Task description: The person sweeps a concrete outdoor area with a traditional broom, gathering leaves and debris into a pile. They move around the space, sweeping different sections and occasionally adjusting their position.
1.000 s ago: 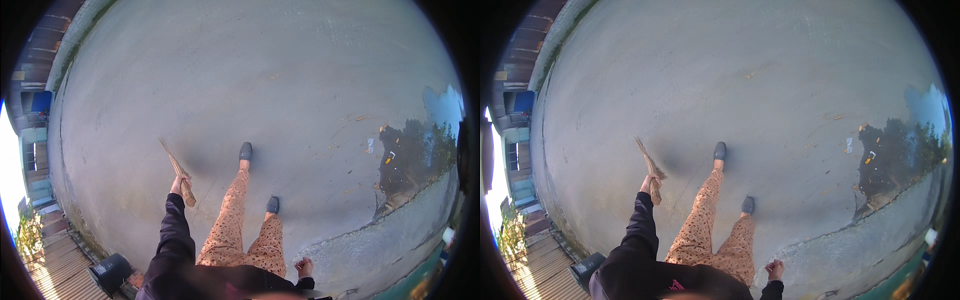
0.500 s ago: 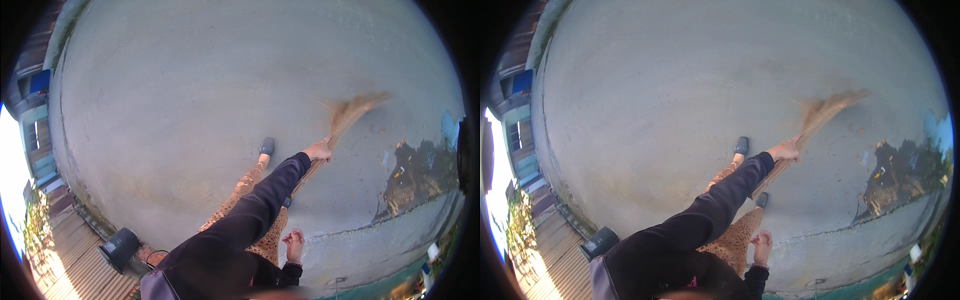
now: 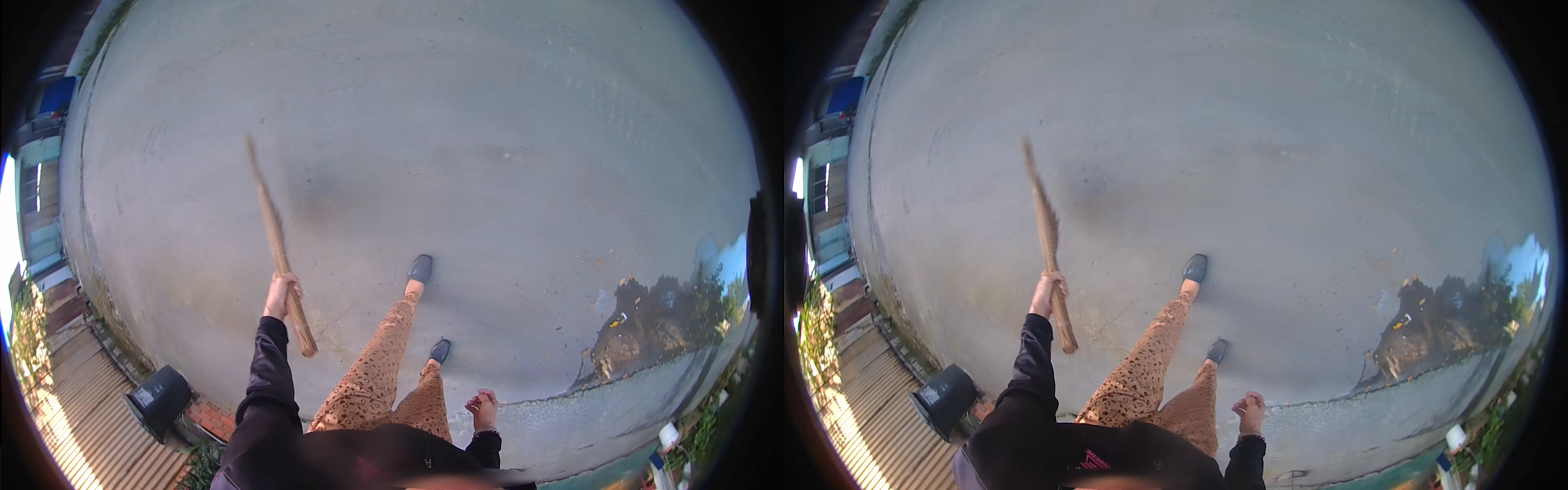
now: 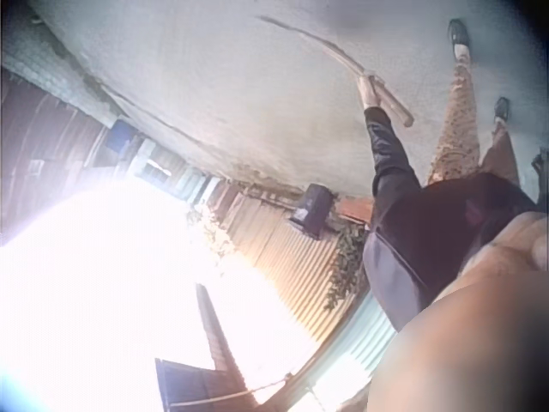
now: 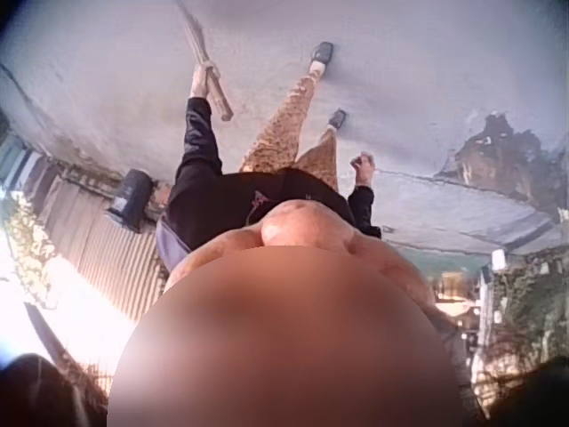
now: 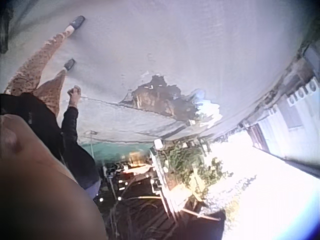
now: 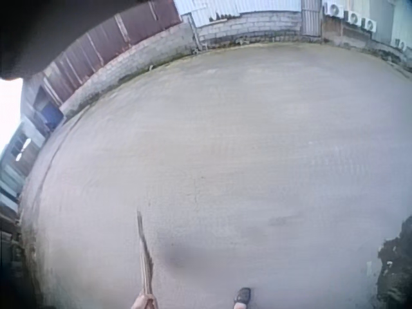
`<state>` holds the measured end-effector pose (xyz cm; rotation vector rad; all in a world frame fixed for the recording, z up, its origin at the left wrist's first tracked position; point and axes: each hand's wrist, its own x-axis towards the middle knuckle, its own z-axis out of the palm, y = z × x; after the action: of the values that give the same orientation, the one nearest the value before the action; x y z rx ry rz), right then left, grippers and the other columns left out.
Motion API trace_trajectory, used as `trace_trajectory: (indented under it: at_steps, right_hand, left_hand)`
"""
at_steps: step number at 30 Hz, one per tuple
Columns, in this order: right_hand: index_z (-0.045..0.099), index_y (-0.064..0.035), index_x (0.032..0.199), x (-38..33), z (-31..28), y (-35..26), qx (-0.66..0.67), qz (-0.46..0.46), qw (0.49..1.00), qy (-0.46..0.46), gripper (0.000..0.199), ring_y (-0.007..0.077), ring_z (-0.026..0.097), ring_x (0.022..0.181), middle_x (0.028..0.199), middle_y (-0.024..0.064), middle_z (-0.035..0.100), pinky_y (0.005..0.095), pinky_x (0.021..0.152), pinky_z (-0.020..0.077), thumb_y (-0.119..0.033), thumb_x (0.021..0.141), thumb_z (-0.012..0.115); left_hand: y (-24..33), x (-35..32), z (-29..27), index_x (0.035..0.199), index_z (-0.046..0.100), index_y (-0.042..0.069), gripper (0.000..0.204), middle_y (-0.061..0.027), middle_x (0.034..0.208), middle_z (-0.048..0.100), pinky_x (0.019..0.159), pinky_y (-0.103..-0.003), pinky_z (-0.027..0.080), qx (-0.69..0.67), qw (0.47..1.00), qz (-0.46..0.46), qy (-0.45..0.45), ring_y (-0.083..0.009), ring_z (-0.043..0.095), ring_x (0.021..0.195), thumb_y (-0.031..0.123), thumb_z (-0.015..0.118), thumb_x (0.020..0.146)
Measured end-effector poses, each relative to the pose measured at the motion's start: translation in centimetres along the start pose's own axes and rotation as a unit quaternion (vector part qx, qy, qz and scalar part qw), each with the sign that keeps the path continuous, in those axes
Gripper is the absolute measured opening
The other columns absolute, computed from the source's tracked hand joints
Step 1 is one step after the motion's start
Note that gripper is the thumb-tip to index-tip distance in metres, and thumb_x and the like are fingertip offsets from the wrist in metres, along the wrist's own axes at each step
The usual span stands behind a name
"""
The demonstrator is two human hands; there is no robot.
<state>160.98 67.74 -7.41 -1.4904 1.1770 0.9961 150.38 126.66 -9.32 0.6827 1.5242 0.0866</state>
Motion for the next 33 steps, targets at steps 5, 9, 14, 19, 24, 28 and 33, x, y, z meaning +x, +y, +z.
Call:
trace_trajectory:
  at_steps: [5,9,14,19,24,28,33]
  right_hand:
    - [0.056,-0.0081,0.099,-2.1,2.9,-2.6,0.019,-0.049,0.996,-0.075,0.011,0.0172,0.058,0.063,0.072,0.0045,0.056,0.0328,0.059,0.0524,-0.012,0.089,0.054]
    - [0.055,-0.0057,0.1,-3.6,5.0,-3.9,0.053,-0.063,0.995,-0.056,0.013,0.0172,0.058,0.066,0.074,0.0053,0.056,0.0318,0.063,0.0504,-0.013,0.089,0.055]
    - [0.054,-0.0074,0.102,-5.4,5.6,-3.5,-0.018,-0.083,0.994,-0.074,0.011,0.0169,0.058,0.065,0.073,0.0056,0.055,0.0325,0.062,0.0517,-0.011,0.092,0.052]
    - [0.052,-0.0076,0.108,-7.1,6.1,-6.3,-0.056,-0.13,0.989,-0.046,0.018,0.0176,0.058,0.069,0.078,0.0061,0.056,0.0323,0.067,0.0519,-0.022,0.097,0.05]
    - [0.046,-0.0054,0.12,-7.5,15.6,-13.1,0.043,-0.05,0.911,-0.408,0.041,0.016,0.057,0.088,0.096,0.0041,0.056,0.0344,0.078,0.0491,-0.039,0.097,0.048]
    - [0.049,-0.0067,0.114,-8.3,25.8,-14.8,0.08,-0.007,0.828,-0.555,0.054,0.0113,0.056,0.089,0.092,-0.0002,0.055,0.0292,0.076,0.046,-0.044,0.082,0.069]
    - [0.054,-0.0046,0.087,-6.6,26.7,-20.4,0.136,0.097,0.819,-0.549,0.018,0.0147,0.057,0.062,0.071,0.0046,0.056,0.0291,0.056,0.0471,-0.014,0.074,0.063]
  left_hand:
    - [3.5,11.1,1.6,0.075,0.048,0.006,0.01,-0.0021,0.061,0.048,0.049,-0.027,0.047,-0.132,0.991,-0.007,-0.014,-0.0136,0.052,0.053,0.01,0.055,0.08]
    - [-0.8,15.5,16.6,0.081,0.048,0.001,0.013,-0.0072,0.066,0.049,0.05,-0.035,0.047,0.186,0.975,0.122,0.003,-0.0196,0.053,0.054,0.007,0.057,0.075]
    - [-13.6,5.7,35.0,0.147,-0.007,0.003,0.098,-0.0337,0.106,0.06,0.093,-0.042,0.048,0.519,0.847,0.101,-0.053,-0.0431,0.06,0.103,0.013,0.059,0.076]
    - [-12.9,-3.3,41.6,0.147,0.002,0.0,0.096,-0.0327,0.108,0.059,0.092,-0.041,0.047,0.582,0.749,0.101,-0.301,-0.0437,0.059,0.104,0.012,0.059,0.071]
    - [-5.0,-6.0,39.1,0.144,0.022,0.009,0.081,-0.0042,0.066,0.047,0.042,-0.028,0.043,0.302,0.826,-0.073,-0.469,-0.0123,0.047,0.047,0.002,0.054,0.07]
    - [-1.2,-9.9,35.3,0.137,0.026,0.008,0.07,-0.0055,0.064,0.047,0.041,-0.028,0.042,0.26,0.895,0.005,-0.362,-0.0148,0.048,0.046,-0.003,0.051,0.072]
    - [0.9,-7.5,37.2,0.091,0.048,0.005,0.017,-0.0051,0.06,0.049,0.045,-0.03,0.045,0.318,0.93,0.067,-0.169,-0.016,0.049,0.044,0.007,0.055,0.075]
